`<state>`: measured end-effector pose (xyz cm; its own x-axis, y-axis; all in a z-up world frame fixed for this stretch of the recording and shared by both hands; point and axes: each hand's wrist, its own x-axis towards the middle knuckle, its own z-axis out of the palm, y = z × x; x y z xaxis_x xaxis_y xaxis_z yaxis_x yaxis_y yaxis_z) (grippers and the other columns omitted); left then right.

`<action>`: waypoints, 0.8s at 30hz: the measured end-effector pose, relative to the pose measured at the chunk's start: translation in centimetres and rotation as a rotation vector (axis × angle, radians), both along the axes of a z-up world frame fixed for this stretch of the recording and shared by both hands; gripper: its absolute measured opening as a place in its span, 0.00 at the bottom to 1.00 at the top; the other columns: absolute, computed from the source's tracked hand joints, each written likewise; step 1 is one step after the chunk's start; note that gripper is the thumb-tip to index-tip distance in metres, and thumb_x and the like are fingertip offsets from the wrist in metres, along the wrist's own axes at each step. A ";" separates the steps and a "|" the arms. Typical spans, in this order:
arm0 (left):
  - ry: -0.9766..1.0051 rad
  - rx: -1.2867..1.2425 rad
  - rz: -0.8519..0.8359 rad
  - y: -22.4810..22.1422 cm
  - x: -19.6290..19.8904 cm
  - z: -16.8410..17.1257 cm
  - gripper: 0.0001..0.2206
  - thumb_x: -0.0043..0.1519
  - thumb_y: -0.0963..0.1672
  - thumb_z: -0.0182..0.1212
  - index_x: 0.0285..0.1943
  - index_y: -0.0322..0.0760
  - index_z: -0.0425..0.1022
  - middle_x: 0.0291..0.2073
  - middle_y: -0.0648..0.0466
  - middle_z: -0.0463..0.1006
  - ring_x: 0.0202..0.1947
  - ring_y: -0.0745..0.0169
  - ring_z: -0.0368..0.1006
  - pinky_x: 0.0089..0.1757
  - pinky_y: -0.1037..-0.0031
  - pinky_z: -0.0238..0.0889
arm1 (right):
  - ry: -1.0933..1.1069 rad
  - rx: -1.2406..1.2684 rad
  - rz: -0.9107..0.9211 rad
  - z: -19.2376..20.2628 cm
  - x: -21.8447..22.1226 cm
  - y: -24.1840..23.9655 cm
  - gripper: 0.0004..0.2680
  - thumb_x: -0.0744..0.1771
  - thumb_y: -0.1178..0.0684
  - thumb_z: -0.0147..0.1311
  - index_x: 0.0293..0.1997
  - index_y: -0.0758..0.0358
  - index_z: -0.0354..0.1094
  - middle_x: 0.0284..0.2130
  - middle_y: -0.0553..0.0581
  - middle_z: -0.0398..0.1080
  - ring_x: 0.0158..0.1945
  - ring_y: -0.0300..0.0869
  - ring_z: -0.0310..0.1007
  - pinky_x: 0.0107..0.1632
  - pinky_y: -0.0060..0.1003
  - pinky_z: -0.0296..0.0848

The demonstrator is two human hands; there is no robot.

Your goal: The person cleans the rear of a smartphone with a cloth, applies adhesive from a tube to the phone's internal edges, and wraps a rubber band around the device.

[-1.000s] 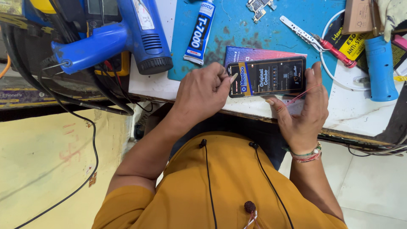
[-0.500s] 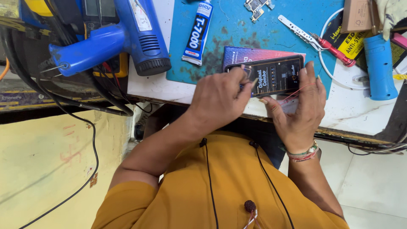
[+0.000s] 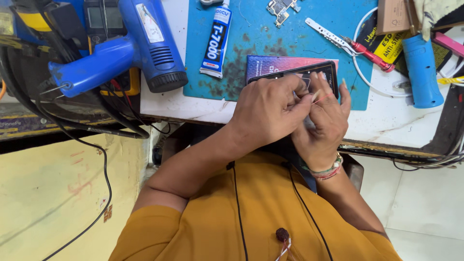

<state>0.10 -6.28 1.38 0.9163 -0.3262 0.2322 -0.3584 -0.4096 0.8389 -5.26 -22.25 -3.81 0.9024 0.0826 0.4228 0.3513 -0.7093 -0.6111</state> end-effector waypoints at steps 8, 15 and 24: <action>-0.168 0.173 0.013 2.3 -0.6 0.8 0.31 0.52 0.49 0.71 0.60 0.32 0.62 0.51 0.44 0.75 0.56 0.45 0.70 0.59 0.48 0.48 | 0.048 0.129 -0.114 0.4 0.9 -1.4 0.04 0.70 0.58 0.63 0.43 0.67 0.74 0.64 0.69 0.71 0.72 0.55 0.69 0.77 0.56 0.51; -0.189 0.363 -0.056 2.7 -0.9 -2.3 0.49 0.57 0.52 0.73 0.80 0.32 0.40 0.61 0.42 0.70 0.69 0.42 0.61 0.68 0.33 0.13 | 0.057 0.126 -0.207 -0.1 1.2 -3.2 0.04 0.71 0.57 0.65 0.47 0.65 0.76 0.64 0.68 0.71 0.70 0.54 0.72 0.79 0.57 0.50; -0.168 0.358 -0.097 2.8 -0.4 -2.4 0.48 0.58 0.52 0.70 0.80 0.30 0.39 0.58 0.43 0.70 0.66 0.44 0.64 0.68 0.32 0.11 | -0.121 0.193 -0.423 2.1 1.9 -9.5 0.06 0.70 0.56 0.67 0.42 0.68 0.76 0.46 0.65 0.75 0.58 0.47 0.73 0.64 0.49 0.67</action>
<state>-0.26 -3.51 -1.04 0.8361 -0.4969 0.2323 -0.5300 -0.6228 0.5755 -3.34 -31.76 -1.76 0.7830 -0.3716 0.4988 0.1330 -0.6834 -0.7178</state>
